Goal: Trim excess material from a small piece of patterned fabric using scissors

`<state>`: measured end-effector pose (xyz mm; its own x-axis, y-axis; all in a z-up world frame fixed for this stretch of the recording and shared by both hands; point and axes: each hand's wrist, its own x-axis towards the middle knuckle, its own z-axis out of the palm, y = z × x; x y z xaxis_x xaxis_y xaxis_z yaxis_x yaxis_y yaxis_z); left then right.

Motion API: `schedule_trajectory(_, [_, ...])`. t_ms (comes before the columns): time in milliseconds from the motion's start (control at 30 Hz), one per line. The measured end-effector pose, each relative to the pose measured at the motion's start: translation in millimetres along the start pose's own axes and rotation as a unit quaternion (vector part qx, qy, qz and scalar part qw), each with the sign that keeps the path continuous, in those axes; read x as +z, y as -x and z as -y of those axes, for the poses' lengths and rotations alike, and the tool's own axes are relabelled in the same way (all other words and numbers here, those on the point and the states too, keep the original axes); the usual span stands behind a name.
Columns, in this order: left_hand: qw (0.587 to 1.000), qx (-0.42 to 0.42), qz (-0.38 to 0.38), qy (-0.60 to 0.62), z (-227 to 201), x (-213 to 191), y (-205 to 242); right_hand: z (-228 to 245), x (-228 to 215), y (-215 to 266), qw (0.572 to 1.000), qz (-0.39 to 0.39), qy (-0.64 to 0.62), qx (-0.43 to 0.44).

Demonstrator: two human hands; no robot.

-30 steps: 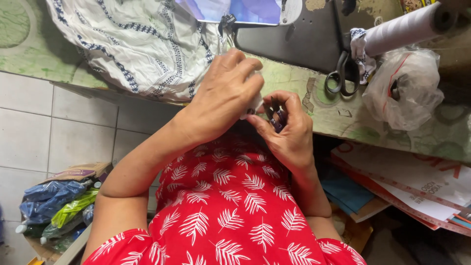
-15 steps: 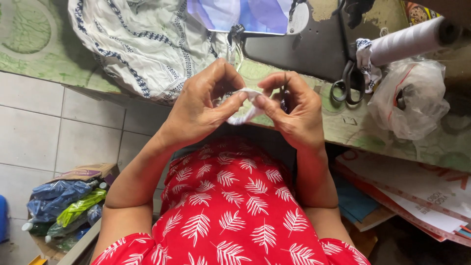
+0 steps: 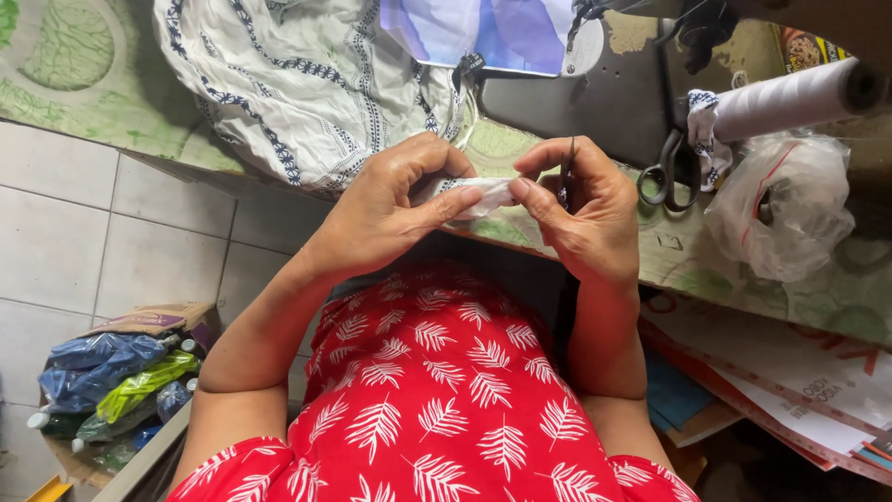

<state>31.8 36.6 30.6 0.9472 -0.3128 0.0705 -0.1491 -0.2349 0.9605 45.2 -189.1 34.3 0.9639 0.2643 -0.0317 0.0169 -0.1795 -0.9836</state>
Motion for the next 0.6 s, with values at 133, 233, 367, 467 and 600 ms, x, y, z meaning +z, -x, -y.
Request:
schedule_trajectory(133, [0.998,-0.02,0.004,0.058,-0.9,-0.7,1.0,2.0,-0.8,2.6,1.0,-0.006,0.004,0.003])
schedule_trajectory(233, [0.996,-0.021,-0.002,0.081,-0.3,-1.0,1.7,3.0,-2.9,4.3,1.0,-0.013,0.013,0.009])
schedule_trajectory(367, [0.975,-0.068,0.026,0.21,-2.2,0.0,3.1,1.1,-6.9,7.1,1.0,-0.012,0.01,0.016])
schedule_trajectory(467, [0.965,-0.06,0.025,0.253,4.9,8.6,3.4,-14.9,-15.0,4.3,0.998,0.017,-0.037,-0.038])
schedule_trajectory(600, [0.96,-0.062,0.046,0.269,19.5,4.1,2.6,-24.7,-21.3,8.9,0.998,0.036,-0.019,-0.052])
